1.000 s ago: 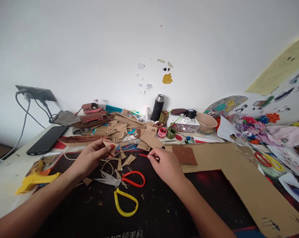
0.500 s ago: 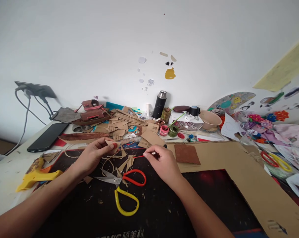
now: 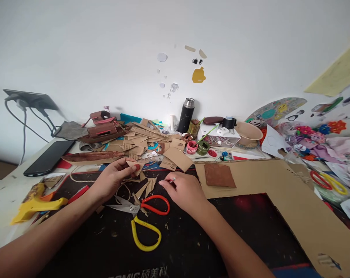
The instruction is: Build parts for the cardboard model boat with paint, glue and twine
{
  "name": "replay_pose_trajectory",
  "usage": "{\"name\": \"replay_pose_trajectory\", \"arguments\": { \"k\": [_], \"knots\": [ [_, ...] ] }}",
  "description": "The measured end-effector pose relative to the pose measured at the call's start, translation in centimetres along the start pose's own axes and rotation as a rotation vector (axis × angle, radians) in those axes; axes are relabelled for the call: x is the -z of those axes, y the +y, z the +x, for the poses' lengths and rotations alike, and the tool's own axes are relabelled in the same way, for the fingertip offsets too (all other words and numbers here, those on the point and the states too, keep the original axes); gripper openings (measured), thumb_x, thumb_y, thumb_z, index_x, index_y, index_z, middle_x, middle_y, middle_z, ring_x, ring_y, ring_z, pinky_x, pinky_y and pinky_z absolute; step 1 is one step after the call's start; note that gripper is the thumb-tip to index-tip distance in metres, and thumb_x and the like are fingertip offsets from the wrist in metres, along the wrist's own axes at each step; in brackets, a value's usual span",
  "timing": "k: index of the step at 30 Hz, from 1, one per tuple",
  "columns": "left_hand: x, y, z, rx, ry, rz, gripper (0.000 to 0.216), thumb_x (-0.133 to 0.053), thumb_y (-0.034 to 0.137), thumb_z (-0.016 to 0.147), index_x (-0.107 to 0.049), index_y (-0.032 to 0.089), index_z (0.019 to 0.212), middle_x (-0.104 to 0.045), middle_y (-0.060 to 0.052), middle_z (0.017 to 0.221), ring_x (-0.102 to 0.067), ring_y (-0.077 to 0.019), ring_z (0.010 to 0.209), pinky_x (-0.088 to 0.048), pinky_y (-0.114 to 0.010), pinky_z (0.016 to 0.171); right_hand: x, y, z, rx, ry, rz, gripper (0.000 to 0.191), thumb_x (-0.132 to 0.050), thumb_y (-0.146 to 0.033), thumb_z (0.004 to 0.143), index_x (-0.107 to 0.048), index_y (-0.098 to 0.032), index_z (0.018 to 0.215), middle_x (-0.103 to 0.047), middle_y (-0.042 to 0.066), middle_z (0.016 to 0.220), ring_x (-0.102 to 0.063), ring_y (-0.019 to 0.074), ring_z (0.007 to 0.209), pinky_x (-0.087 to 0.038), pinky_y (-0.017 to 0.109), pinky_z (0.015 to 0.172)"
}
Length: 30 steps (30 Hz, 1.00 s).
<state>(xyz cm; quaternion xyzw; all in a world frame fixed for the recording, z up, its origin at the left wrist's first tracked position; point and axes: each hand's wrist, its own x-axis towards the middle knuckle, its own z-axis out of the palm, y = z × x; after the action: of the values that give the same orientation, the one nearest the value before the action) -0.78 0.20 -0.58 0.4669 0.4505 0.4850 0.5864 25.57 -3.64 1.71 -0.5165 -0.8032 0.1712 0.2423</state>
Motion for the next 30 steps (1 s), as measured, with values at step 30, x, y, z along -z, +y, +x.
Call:
{"name": "replay_pose_trajectory", "arguments": {
  "k": [30],
  "knots": [
    [0.7,-1.5,-1.0,0.036,0.245,-0.036,0.049,-0.096,0.055,0.071,-0.071,0.019,0.091,-0.077,-0.003,0.084,-0.067,-0.0183,0.077,-0.054,-0.029,0.071,-6.0,-3.6,4.4,0.159,0.215,0.599,0.019,-0.063,-0.033,0.107,-0.075,-0.022,0.097,-0.077,0.002,0.077,-0.075,0.016,0.065,-0.059,0.025,0.064]
  ]
}}
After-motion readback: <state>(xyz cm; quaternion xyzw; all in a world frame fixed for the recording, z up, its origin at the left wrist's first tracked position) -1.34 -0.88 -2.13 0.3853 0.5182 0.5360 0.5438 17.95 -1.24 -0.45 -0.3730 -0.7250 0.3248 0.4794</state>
